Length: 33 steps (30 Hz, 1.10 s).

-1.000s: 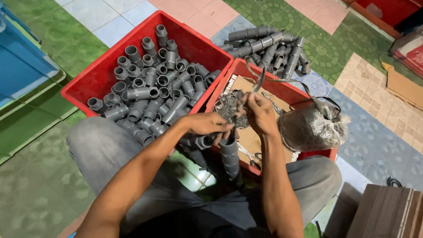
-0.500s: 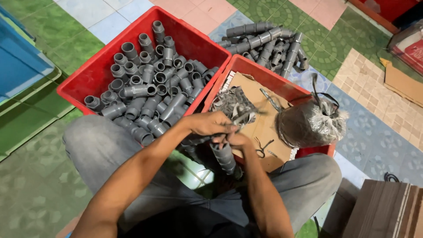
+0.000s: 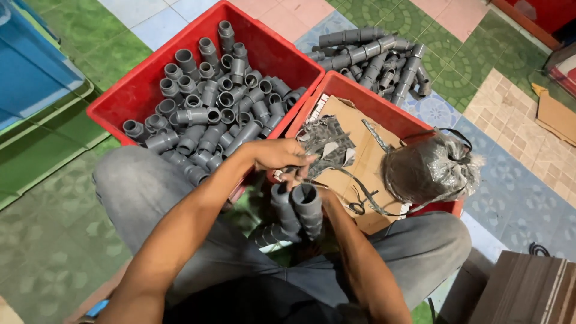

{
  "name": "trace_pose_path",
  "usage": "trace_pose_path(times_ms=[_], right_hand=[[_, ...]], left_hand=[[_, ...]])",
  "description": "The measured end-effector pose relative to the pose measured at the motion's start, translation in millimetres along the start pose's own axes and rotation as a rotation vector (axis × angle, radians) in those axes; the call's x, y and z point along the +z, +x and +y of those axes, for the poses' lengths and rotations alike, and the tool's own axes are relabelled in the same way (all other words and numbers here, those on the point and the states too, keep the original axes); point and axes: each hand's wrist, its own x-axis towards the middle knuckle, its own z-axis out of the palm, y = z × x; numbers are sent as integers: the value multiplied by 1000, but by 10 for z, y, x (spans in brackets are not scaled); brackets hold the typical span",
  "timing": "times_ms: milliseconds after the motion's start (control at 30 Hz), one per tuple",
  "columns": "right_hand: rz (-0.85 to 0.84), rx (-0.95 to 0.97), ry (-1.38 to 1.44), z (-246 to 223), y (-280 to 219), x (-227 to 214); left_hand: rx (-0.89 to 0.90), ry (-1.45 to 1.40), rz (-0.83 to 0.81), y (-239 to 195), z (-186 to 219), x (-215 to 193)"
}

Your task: Assembling PVC pipe fittings by hand, joining multiple pieces together from a storage bin.

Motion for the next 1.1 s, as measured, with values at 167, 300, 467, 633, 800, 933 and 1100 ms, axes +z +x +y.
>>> trace_pose_path(times_ms=[167, 300, 467, 633, 800, 933, 1100], right_hand=[[73, 127, -30, 135, 78, 45], [118, 217, -82, 239, 296, 11], [167, 342, -131, 365, 320, 94], [230, 445, -140, 279, 212, -212], [-341, 26, 304, -707, -852, 121], [-285, -176, 0, -1094, -1034, 94], [-43, -187, -382, -1566, -1369, 403]], left_hand=[[-61, 113, 47, -122, 96, -162], [-126, 107, 88, -206, 86, -240], [-172, 60, 74, -186, -203, -414], [-171, 31, 86, -130, -233, -543], [-252, 123, 215, -86, -432, -819], [-261, 145, 213, -68, -337, -647], [-311, 293, 193, -56, -279, -602]])
